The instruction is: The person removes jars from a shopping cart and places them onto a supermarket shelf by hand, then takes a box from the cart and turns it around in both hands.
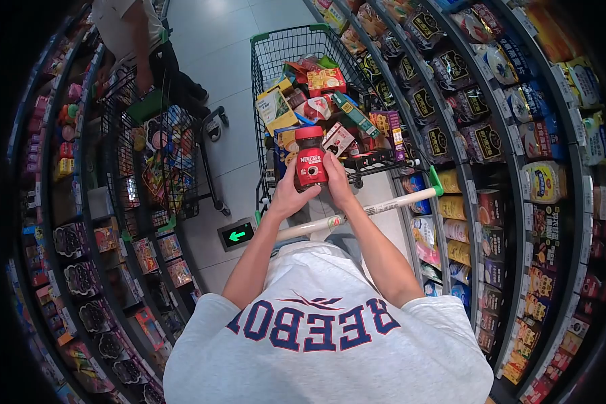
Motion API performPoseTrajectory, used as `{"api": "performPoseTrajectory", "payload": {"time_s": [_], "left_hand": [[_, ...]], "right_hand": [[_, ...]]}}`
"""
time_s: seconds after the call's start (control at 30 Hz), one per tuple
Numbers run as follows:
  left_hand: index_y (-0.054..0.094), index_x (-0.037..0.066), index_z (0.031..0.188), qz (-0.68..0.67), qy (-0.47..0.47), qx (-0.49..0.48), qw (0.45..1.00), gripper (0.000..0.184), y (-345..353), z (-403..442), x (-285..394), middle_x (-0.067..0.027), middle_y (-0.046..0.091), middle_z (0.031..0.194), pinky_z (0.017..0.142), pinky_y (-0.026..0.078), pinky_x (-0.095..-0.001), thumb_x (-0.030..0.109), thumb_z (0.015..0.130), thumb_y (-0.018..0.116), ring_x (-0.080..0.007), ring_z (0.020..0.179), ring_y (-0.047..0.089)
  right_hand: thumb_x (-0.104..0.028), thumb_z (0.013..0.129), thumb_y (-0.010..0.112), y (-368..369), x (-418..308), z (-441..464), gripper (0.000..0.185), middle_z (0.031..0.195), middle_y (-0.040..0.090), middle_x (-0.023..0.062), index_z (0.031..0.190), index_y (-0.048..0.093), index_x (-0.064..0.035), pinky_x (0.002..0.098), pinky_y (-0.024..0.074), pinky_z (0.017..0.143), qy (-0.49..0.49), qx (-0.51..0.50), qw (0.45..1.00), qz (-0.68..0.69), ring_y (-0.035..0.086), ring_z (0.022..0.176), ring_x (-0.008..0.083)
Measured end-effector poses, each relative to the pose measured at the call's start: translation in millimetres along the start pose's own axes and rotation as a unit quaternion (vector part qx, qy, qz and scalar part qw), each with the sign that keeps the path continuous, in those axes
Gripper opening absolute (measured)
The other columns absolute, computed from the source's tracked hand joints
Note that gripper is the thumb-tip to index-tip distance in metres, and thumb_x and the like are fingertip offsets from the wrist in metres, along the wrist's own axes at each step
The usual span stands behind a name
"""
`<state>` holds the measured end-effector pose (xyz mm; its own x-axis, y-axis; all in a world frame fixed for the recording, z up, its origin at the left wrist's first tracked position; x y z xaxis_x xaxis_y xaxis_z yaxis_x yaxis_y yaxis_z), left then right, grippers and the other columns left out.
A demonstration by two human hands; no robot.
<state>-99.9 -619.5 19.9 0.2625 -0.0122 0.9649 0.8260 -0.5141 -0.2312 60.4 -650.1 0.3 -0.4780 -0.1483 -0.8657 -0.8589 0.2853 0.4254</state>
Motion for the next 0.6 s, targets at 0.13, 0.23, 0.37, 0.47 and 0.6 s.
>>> {"api": "performPoseTrajectory", "payload": {"time_s": [0.13, 0.23, 0.37, 0.47, 0.6], "left_hand": [[0.033, 0.0, 0.158, 0.001, 0.0, -0.001, 1.0, 0.107, -1, 0, 1, -0.0239, 0.067, 0.131, 0.104, 0.052, -0.0419, 0.04, 0.076, 0.089, -0.0355, 0.121, 0.067], [0.034, 0.001, 0.158, -0.004, 0.0, 0.001, 1.0, 0.108, -1, 1, -3, -0.0234, 0.067, 0.131, 0.104, 0.052, -0.0419, 0.041, 0.074, 0.089, -0.0355, 0.121, 0.067], [0.034, 0.001, 0.159, -0.006, -0.001, 0.01, 1.0, 0.111, 1, 2, -9, -0.0236, 0.066, 0.133, 0.104, 0.051, -0.0415, 0.043, 0.073, 0.09, -0.0352, 0.122, 0.067], [0.033, 0.001, 0.159, -0.001, -0.007, 0.009, 1.0, 0.113, 1, 3, -10, -0.0235, 0.066, 0.134, 0.105, 0.051, -0.0415, 0.044, 0.072, 0.09, -0.0351, 0.123, 0.066], [0.034, 0.0, 0.159, -0.005, -0.016, -0.003, 1.0, 0.112, -3, 1, 0, -0.0238, 0.065, 0.135, 0.105, 0.051, -0.0411, 0.043, 0.072, 0.09, -0.0348, 0.122, 0.066]], "right_hand": [[-0.045, 0.114, 0.039, -6, 6, 2, 0.045, 0.115, 0.065, 0.004, 0.125, 0.059, -0.0058, 0.0278, 0.0481, 0.096, 0.006, 0.004, 1.0, -0.005, 0.061, 0.105, 0.0108], [-0.046, 0.114, 0.037, -7, 9, 4, 0.048, 0.12, 0.064, 0.0052, 0.131, 0.058, -0.0059, 0.029, 0.047, 0.099, -0.007, 0.005, 1.0, 0.005, 0.06, 0.11, 0.0118], [-0.046, 0.114, 0.036, -8, 10, 6, 0.05, 0.125, 0.063, 0.006, 0.136, 0.057, -0.006, 0.0297, 0.0461, 0.102, -0.011, 0.009, 1.0, 0.011, 0.059, 0.114, 0.0127], [-0.045, 0.114, 0.036, -9, 10, 4, 0.05, 0.127, 0.062, 0.0065, 0.139, 0.056, -0.006, 0.0301, 0.0461, 0.103, 0.0, 0.015, 1.0, 0.024, 0.059, 0.116, 0.0132], [-0.044, 0.115, 0.035, -8, 9, 5, 0.05, 0.129, 0.063, 0.0068, 0.14, 0.055, -0.0057, 0.0306, 0.0461, 0.104, -0.006, -0.002, 1.0, 0.031, 0.059, 0.116, 0.0135]]}}
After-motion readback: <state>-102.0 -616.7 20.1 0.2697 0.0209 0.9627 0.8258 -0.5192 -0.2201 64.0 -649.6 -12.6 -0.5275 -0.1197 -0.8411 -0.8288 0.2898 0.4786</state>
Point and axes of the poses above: each hand's wrist, its own z-axis towards the middle knuckle, its own y-axis out of the palm, x = y × z, the point moved 2 cm from there along z, towards the middle knuckle
